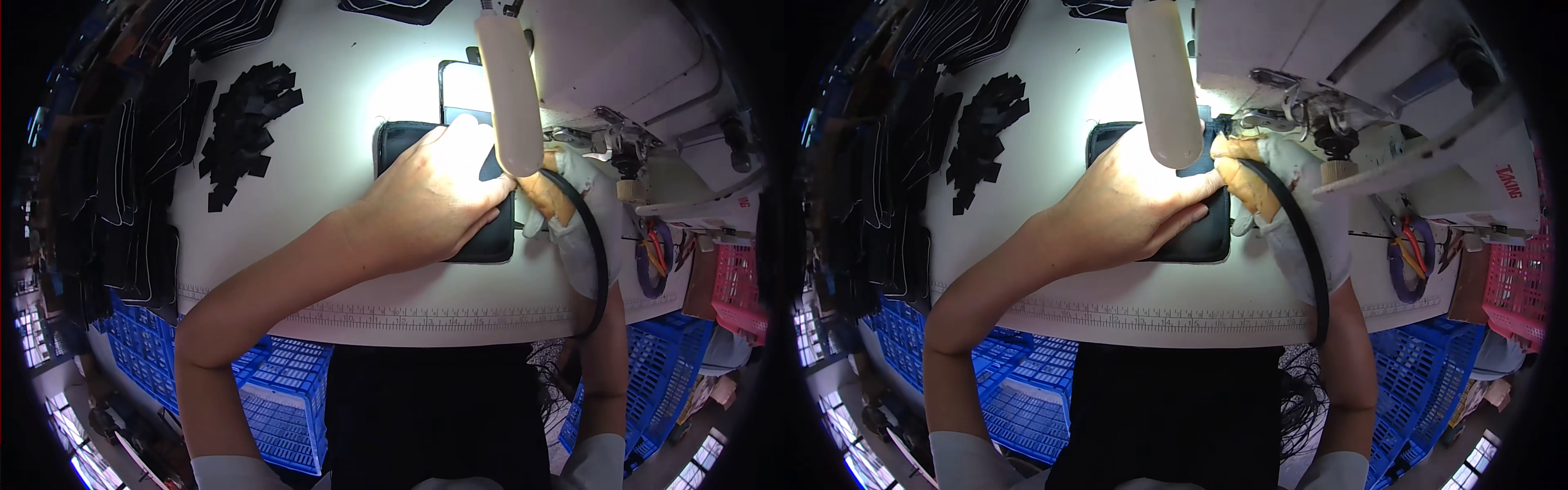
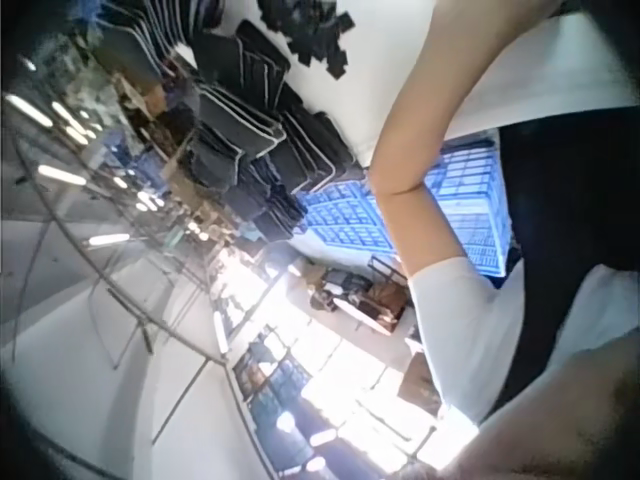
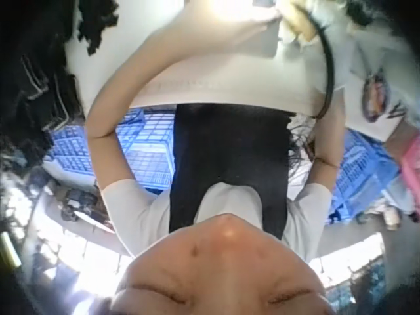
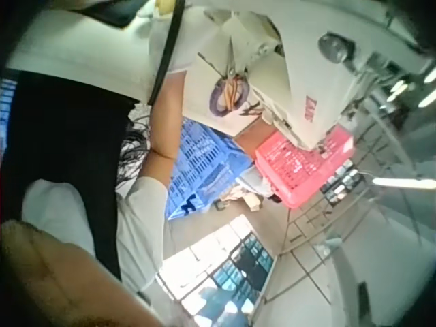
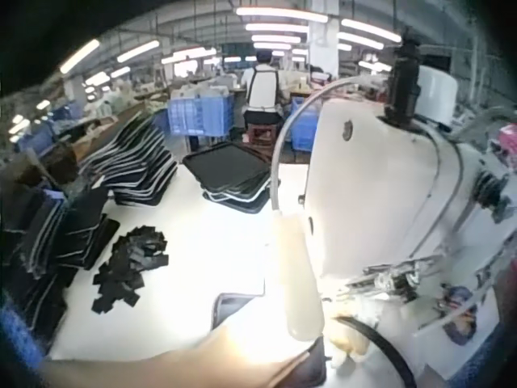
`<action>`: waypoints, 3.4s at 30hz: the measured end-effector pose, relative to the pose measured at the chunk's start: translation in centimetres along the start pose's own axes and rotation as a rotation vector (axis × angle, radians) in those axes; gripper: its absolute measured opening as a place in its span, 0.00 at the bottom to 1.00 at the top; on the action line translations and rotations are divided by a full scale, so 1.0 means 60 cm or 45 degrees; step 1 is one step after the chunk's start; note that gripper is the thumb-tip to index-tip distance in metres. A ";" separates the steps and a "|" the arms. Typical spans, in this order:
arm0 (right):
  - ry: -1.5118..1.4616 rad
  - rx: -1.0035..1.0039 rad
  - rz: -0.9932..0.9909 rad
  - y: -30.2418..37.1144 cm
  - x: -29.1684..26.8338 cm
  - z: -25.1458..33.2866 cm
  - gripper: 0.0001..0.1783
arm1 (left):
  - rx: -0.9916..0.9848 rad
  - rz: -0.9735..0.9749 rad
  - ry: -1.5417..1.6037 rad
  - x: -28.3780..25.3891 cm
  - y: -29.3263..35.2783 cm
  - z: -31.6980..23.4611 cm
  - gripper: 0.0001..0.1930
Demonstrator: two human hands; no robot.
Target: The person sews a piping strip along the perimeter of a fabric piece using a sewing machine, cuts the excess strip with scissors, stitches the seam closed, and handles the finished piece by hand.
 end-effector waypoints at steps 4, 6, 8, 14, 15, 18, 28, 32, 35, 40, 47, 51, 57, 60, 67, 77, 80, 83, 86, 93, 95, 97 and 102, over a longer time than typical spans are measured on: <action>0.436 -0.103 0.133 0.006 -0.004 0.021 0.16 | 0.006 -0.023 -0.112 -0.005 -0.002 -0.002 0.13; 0.624 -0.357 0.127 0.026 0.009 0.042 0.16 | -0.020 -0.122 -0.106 -0.010 0.006 -0.003 0.14; 0.794 -0.578 0.101 0.073 0.014 0.064 0.18 | -0.017 -0.133 -0.130 -0.005 0.021 -0.020 0.15; 0.909 -0.404 0.245 0.116 0.021 0.035 0.17 | -0.057 -0.071 -0.070 -0.006 0.029 -0.022 0.20; 0.929 -0.372 0.285 0.116 0.028 0.031 0.17 | -0.048 -0.063 -0.068 -0.003 0.031 -0.020 0.20; 0.875 -0.353 0.347 0.104 0.033 0.038 0.17 | -0.092 -0.033 -0.116 0.000 0.033 -0.013 0.23; 0.928 -0.313 0.401 0.110 0.031 0.026 0.16 | -0.115 -0.029 0.024 -0.011 0.030 -0.009 0.19; 0.960 -0.307 0.275 0.128 0.008 0.018 0.22 | -0.420 -0.426 0.003 -0.072 0.044 0.052 0.16; 1.017 -0.343 0.051 0.164 -0.063 0.010 0.27 | -0.774 -0.627 0.339 -0.100 0.072 0.126 0.16; 0.966 -0.229 -0.570 0.241 -0.267 -0.048 0.20 | -1.192 -0.362 1.231 -0.068 0.088 0.165 0.24; 1.209 -0.256 -0.423 0.251 -0.316 -0.066 0.15 | -1.137 -0.230 1.247 -0.051 0.092 0.185 0.22; 1.229 -0.240 -0.400 0.247 -0.311 -0.063 0.15 | -1.239 -0.170 1.281 -0.053 0.091 0.180 0.18; 1.253 -0.283 -0.322 0.233 -0.310 -0.060 0.15 | -1.166 -0.098 1.252 -0.047 0.092 0.184 0.13; 1.256 -0.089 -0.198 0.234 -0.354 -0.072 0.16 | -1.176 -0.084 1.130 -0.056 0.089 0.180 0.13; 1.382 0.374 0.061 0.206 -0.401 -0.103 0.29 | -1.088 -0.338 0.224 -0.085 0.089 0.152 0.10; 1.003 0.148 0.290 0.144 -0.323 -0.070 0.12 | -0.774 -0.155 0.008 -0.011 -0.026 -0.020 0.26; 0.940 0.123 0.426 0.109 -0.248 -0.037 0.07 | -0.576 -0.176 -0.070 0.007 -0.023 -0.035 0.22; 0.794 0.285 0.570 0.081 -0.170 0.004 0.14 | -0.764 0.062 0.192 0.011 0.000 0.005 0.12; 0.872 0.535 0.809 0.070 -0.158 0.010 0.22 | -1.127 -0.014 1.012 0.030 0.028 0.042 0.09; 0.972 0.494 1.105 0.058 -0.147 -0.001 0.36 | -1.169 -0.095 1.009 0.034 0.029 0.026 0.13; 0.904 0.536 1.029 0.049 -0.146 -0.002 0.32 | -1.169 -0.119 1.004 0.036 0.028 0.019 0.10; 0.964 0.566 1.004 0.044 -0.151 -0.005 0.33 | -0.994 -0.130 0.826 0.035 0.024 0.016 0.10; 1.017 0.266 0.912 0.031 -0.166 -0.042 0.34 | -0.957 -0.134 0.884 0.044 0.029 0.019 0.11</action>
Point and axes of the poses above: each hand's wrist, its own y-axis away from the middle knuckle, its own x-axis out of the palm, z = x × y, the point moved 8 cm from there along -y, towards the middle knuckle, and after that the axes turned 7 degrees about -x, right-handed, at the moved point
